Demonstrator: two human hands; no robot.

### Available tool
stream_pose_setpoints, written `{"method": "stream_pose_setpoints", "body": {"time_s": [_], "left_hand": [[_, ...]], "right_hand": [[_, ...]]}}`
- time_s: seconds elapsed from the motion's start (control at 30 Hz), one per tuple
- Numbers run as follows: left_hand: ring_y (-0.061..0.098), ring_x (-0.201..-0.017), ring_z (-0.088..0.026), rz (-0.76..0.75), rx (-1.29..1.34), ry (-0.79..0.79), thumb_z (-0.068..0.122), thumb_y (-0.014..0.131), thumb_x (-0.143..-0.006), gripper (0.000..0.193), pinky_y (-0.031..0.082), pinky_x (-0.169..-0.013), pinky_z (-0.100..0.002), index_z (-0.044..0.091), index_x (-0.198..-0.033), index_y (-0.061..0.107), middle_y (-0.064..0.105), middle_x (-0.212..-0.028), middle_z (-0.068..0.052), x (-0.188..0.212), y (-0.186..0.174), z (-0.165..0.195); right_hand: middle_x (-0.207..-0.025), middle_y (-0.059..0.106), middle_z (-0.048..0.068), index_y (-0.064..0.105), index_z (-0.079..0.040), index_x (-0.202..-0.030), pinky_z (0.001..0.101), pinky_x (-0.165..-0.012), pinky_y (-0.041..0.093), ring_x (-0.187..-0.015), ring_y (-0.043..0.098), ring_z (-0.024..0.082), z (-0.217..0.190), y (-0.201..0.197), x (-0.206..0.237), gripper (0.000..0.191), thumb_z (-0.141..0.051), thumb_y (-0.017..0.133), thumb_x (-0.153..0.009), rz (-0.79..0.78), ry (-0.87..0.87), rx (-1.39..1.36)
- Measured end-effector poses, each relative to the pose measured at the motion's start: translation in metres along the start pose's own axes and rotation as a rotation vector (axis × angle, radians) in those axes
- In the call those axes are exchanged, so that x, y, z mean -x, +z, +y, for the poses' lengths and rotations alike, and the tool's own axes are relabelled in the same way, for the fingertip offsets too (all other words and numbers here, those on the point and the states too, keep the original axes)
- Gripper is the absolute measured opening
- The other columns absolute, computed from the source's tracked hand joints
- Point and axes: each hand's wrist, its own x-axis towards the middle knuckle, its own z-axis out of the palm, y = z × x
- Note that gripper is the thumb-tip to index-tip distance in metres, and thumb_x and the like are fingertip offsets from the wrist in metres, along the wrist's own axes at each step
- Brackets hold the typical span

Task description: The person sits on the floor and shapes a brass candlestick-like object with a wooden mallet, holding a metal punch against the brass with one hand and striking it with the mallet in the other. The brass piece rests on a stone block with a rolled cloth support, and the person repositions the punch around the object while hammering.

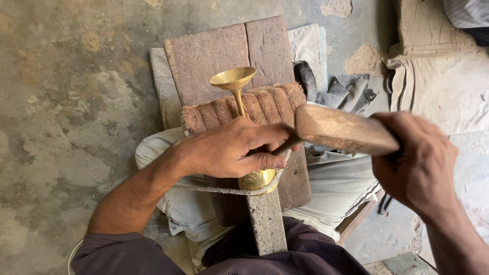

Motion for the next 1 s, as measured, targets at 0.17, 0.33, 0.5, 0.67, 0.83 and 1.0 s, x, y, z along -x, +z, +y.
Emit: {"method": "stream_pose_setpoints", "body": {"time_s": [0.17,0.33,0.5,0.67,0.83,1.0], "left_hand": [[0.076,-0.084,-0.013,0.002,0.072,0.052,0.025,0.066,-0.102,0.034,0.06,-0.072,-0.034,0.011,-0.133,0.064,0.077,-0.098,-0.002,0.001,-0.001,0.0],[0.077,-0.086,-0.017,-0.024,0.022,-0.009,0.028,0.067,-0.101,0.037,0.059,-0.074,-0.036,0.013,-0.135,0.064,0.073,-0.094,-0.005,0.001,-0.004,0.005],[0.079,-0.084,-0.013,-0.026,0.089,-0.025,0.029,0.065,-0.099,0.038,0.062,-0.072,-0.034,0.014,-0.135,0.063,0.078,-0.097,-0.001,0.002,-0.003,0.005],[0.079,-0.094,-0.015,-0.006,0.08,0.082,0.028,0.064,-0.104,0.035,0.065,-0.082,-0.034,0.014,-0.136,0.061,0.077,-0.106,-0.002,0.004,-0.002,0.0],[0.08,-0.093,-0.018,-0.016,0.082,0.066,0.026,0.065,-0.103,0.036,0.063,-0.078,-0.035,0.013,-0.136,0.061,0.077,-0.106,-0.004,0.006,-0.004,0.001],[0.08,-0.092,-0.018,-0.036,0.068,0.083,0.025,0.065,-0.104,0.035,0.062,-0.079,-0.035,0.014,-0.137,0.061,0.076,-0.102,-0.002,0.005,-0.006,0.003]], "right_hand": [[-0.102,0.073,0.012,0.063,-0.002,-0.121,0.0378,-0.084,0.06,-0.091,0.072,0.023,0.001,-0.003,0.001,0.043,0.0,0.073,-0.079,-0.023,0.068,-0.245],[-0.102,0.072,0.008,0.06,-0.006,-0.125,0.035,-0.089,0.061,-0.093,0.073,0.019,0.002,-0.004,0.002,0.045,-0.006,0.073,-0.082,0.008,0.157,-0.47],[-0.103,0.073,0.01,0.063,-0.004,-0.121,0.0377,-0.086,0.061,-0.093,0.073,0.021,-0.001,-0.003,0.009,0.04,-0.004,0.073,-0.082,0.022,0.117,-0.207],[-0.096,0.075,0.014,0.069,0.0,-0.111,0.0397,-0.081,0.059,-0.086,0.073,0.024,-0.009,-0.007,0.015,0.033,0.002,0.074,-0.079,0.046,-0.01,0.128],[-0.094,0.077,0.016,0.073,0.004,-0.111,0.0423,-0.078,0.057,-0.08,0.073,0.027,-0.027,-0.012,0.015,0.043,0.005,0.077,-0.068,-0.022,-0.048,0.539],[-0.094,0.076,0.014,0.072,0.003,-0.111,0.0374,-0.077,0.058,-0.082,0.072,0.023,-0.04,-0.011,0.015,0.037,0.001,0.077,-0.075,0.058,0.038,0.244]]}}
